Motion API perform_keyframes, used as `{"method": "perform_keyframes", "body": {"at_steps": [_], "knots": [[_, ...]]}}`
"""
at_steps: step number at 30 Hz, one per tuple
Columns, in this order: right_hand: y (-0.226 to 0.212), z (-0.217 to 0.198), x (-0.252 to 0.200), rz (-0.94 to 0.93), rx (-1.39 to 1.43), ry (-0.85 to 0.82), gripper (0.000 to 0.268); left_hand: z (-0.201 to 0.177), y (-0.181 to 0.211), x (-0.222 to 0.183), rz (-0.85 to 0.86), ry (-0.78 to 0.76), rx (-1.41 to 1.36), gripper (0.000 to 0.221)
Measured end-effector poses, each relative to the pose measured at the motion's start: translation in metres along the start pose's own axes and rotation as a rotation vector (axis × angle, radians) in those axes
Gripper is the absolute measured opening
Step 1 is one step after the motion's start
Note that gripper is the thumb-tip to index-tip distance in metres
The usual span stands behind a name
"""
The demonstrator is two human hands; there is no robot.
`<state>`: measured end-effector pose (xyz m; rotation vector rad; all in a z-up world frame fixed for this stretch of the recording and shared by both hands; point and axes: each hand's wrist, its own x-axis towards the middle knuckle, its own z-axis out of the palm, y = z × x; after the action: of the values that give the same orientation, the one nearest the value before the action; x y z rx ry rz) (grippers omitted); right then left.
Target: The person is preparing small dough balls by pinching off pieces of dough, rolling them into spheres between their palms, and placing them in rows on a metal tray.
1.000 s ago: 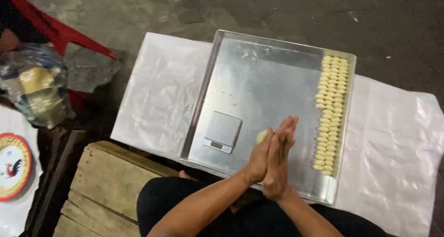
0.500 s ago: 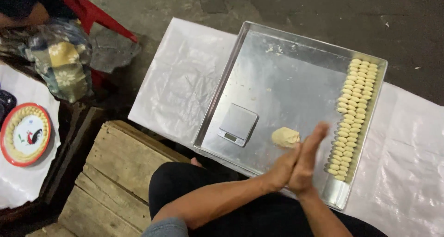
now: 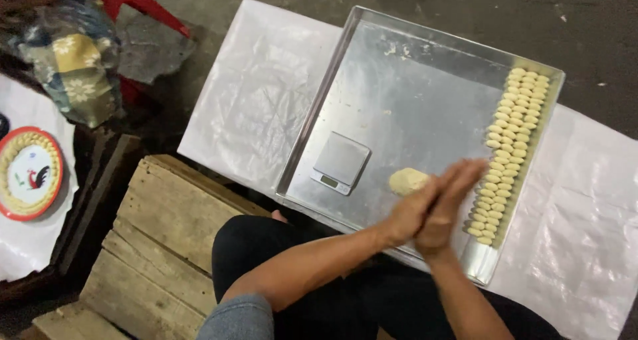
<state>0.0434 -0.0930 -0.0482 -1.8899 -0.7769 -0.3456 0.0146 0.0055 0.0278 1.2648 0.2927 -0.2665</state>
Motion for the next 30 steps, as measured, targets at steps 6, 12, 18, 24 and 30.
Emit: {"method": "perform_keyframes", "body": {"at_steps": [6, 12, 18, 24, 30], "knots": [[-0.014, 0.013, -0.010, 0.090, 0.211, -0.051, 0.106, -0.005, -0.040, -0.008, -0.111, -0.015, 0.096, 0.093], [-0.022, 0.017, -0.012, 0.108, 0.158, -0.050, 0.096, -0.009, -0.028, 0.008, 0.141, -0.008, -0.153, 0.063], [-0.022, -0.004, 0.005, 0.272, 0.323, -0.005, 0.091, 0.002, -0.053, -0.008, 0.214, -0.117, 0.046, 0.063], [-0.014, -0.010, 0.002, 0.236, 0.287, 0.004, 0.091, -0.009, -0.061, 0.007, 0.360, -0.126, -0.154, 0.059], [-0.008, -0.005, -0.004, 0.191, 0.254, -0.009, 0.091, -0.002, -0.044, -0.002, 0.299, -0.169, -0.075, 0.062]]}}
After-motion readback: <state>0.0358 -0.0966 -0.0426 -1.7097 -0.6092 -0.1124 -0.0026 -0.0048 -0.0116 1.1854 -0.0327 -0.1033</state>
